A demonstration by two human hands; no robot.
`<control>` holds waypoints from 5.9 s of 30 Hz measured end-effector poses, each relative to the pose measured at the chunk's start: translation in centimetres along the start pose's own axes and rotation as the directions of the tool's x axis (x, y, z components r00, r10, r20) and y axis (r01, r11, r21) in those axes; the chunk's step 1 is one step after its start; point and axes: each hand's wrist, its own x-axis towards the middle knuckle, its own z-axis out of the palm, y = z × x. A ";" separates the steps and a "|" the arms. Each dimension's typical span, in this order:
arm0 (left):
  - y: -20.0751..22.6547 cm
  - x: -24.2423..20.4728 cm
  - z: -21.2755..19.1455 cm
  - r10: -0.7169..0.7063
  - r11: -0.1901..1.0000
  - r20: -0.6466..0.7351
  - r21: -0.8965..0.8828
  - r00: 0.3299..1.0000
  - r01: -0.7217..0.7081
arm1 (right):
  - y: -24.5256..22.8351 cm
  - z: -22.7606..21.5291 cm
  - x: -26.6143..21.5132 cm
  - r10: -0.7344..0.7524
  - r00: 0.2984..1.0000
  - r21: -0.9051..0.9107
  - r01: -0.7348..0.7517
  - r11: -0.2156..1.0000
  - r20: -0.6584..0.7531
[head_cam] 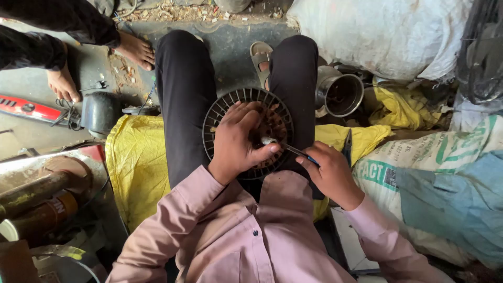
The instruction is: The recorder uses pliers to cut or manipulate wires on an electric fan stator.
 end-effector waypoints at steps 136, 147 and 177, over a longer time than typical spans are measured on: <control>-0.7 1.8 -0.5 0.006 1.000 0.123 -0.026 0.992 -0.002 | -2.8 -0.7 1.0 0.136 0.948 -0.070 -0.121 0.990 0.288; -0.9 1.7 -0.5 -0.007 0.999 0.130 -0.032 0.992 0.011 | -1.3 2.5 -1.2 0.035 0.995 -0.107 -0.044 0.993 -0.089; -1.5 1.4 -0.1 0.030 1.000 0.096 -0.010 0.995 -0.029 | 3.0 -0.3 4.2 0.182 0.688 0.178 -0.418 0.891 0.703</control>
